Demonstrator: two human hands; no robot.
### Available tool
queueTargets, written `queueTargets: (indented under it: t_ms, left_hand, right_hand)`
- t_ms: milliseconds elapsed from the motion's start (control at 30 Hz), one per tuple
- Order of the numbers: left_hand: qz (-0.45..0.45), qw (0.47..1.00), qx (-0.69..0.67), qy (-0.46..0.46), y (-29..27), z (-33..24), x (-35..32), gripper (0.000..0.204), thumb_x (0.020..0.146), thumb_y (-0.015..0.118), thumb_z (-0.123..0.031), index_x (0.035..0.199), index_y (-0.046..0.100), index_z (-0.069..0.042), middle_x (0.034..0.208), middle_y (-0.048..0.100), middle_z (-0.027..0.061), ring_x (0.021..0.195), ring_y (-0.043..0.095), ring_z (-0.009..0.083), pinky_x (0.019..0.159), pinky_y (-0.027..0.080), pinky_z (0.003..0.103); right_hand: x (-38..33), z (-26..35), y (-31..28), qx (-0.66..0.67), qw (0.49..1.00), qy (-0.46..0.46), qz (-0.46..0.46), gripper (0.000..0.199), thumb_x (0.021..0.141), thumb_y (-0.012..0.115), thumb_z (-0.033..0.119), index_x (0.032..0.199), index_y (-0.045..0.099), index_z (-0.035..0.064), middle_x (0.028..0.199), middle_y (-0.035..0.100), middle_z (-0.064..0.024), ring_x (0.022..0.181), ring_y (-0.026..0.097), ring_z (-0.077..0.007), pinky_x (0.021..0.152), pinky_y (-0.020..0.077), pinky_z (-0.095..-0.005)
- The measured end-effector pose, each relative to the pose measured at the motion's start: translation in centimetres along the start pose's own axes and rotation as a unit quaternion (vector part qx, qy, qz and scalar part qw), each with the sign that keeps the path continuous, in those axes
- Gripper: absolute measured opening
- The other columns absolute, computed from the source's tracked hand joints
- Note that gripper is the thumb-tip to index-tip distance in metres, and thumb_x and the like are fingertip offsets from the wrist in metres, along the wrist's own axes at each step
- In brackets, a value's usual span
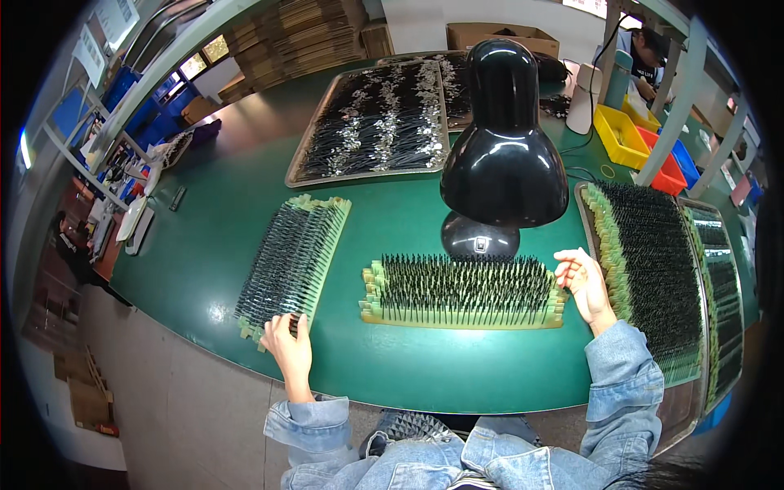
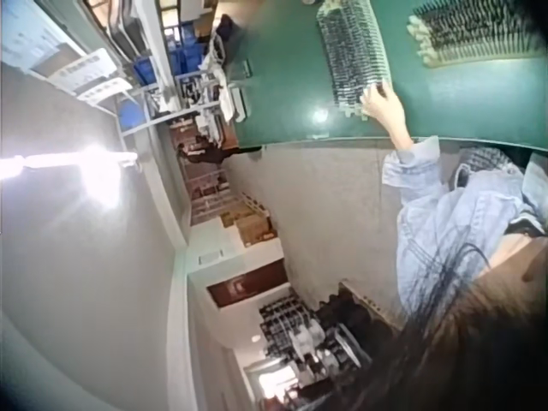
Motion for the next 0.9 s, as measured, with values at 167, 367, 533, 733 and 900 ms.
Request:
queueTargets:
  t_ms: [167, 367, 533, 733, 900]
  left_hand:
    - [-0.112, 0.986, 0.123, 0.012, -1.7, -2.2, 0.3, 0.039, 0.065, 0.065, -0.017, 0.099, 0.050, -0.007, 0.084, 0.050, 0.0067, 0.086, 0.046, 0.0236, 0.081, 0.028, 0.040]
    - [0.148, 0.815, -0.554, 0.088, -7.0, -13.1, 1.3, 0.053, 0.077, 0.053, -0.028, 0.118, 0.033, -0.001, 0.087, 0.054, 0.0141, 0.086, 0.048, 0.0230, 0.078, 0.036, 0.035]
    - [0.278, 0.585, -0.742, 0.175, -11.5, -20.7, -1.9, 0.061, 0.077, 0.049, -0.037, 0.120, 0.030, 0.001, 0.078, 0.056, 0.0148, 0.079, 0.049, 0.0247, 0.072, 0.038, 0.035]
    - [0.518, 0.319, -0.785, 0.119, -12.3, -22.5, -3.8, 0.044, 0.090, 0.009, -0.027, 0.132, 0.005, -0.018, 0.102, 0.042, 0.0303, 0.099, 0.042, 0.0272, 0.071, 0.042, 0.038]
    - [0.373, 0.426, -0.807, 0.169, -14.4, -22.9, -3.9, 0.042, 0.088, 0.023, -0.024, 0.129, 0.017, -0.017, 0.072, 0.055, 0.0173, 0.085, 0.048, 0.0224, 0.067, 0.039, 0.033]
  right_hand:
    - [-0.6, 0.4, 0.2, -0.078, 0.995, -0.051, 0.036, 0.031, 0.084, 0.037, 0.025, 0.088, 0.054, -0.0009, 0.070, 0.053, -0.0047, 0.063, 0.050, -0.0094, 0.061, 0.0407, -0.0216]
    - [-4.7, 5.3, 6.0, -0.124, 0.968, -0.081, 0.200, 0.031, 0.074, 0.046, 0.026, 0.076, 0.057, -0.0028, 0.069, 0.055, -0.0088, 0.065, 0.053, -0.0164, 0.063, 0.0411, -0.0269]
    - [-9.1, 8.9, 14.8, 0.150, 0.800, -0.132, 0.565, 0.060, 0.080, 0.042, 0.043, 0.103, 0.049, -0.0115, 0.099, 0.050, -0.0186, 0.093, 0.047, -0.0265, 0.083, 0.0351, -0.0339]
    - [-15.1, 5.1, 19.0, 0.568, 0.660, -0.192, 0.453, 0.074, 0.080, 0.032, 0.056, 0.104, 0.047, -0.0121, 0.104, 0.043, -0.0204, 0.092, 0.043, -0.0250, 0.083, 0.0348, -0.0336]
    - [-14.8, 12.8, 17.2, 0.404, 0.787, -0.117, 0.452, 0.045, 0.086, 0.037, 0.033, 0.084, 0.055, -0.0086, 0.086, 0.052, -0.0196, 0.074, 0.052, -0.0270, 0.067, 0.0428, -0.0330]
Point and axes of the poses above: each hand's wrist, its own x-axis towards the middle knuckle, its own y-axis out of the palm, z = x × y, the point moved 3 cm from there along x, towards the middle knuckle
